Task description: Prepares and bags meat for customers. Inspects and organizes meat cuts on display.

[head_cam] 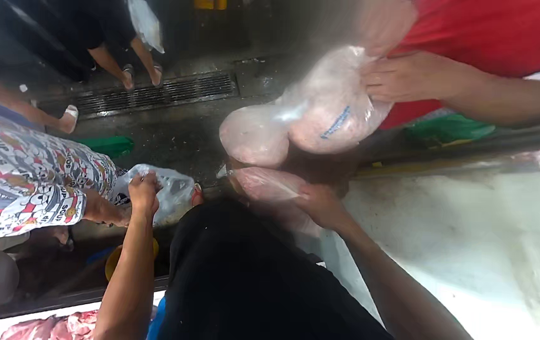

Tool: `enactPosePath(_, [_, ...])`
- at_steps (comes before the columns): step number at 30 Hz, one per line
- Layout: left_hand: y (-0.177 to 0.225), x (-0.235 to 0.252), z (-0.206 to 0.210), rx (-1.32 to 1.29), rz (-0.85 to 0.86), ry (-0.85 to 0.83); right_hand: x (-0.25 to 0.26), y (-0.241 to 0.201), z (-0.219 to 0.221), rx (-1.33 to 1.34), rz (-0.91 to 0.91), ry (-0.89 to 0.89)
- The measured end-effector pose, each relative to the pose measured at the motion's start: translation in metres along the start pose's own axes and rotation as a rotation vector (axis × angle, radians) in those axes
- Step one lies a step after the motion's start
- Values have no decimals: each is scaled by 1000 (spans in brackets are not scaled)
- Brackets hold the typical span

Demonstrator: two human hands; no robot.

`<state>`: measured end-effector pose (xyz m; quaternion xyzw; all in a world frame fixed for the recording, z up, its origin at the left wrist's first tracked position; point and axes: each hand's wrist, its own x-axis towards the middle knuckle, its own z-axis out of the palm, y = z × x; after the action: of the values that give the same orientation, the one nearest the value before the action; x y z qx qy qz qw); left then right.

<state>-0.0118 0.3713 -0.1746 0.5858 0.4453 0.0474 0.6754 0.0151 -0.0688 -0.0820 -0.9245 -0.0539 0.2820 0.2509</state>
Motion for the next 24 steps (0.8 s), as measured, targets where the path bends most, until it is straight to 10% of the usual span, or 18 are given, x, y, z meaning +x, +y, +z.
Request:
enactPosePath(6, [60,21,40,-71,59,-239,-58,-61,-68,174,-185,249])
enactPosePath(16, [204,-56,53,157,629,-886,-30,-208,-101,741,-172,115])
enactPosePath(20, [164,-80,-17,194,920,-946,25,-253,-82,1314,-105,8])
enactPosePath(24, [61,-64,-61,-169,732,-922,44,-295,-52,1622,-143,28])
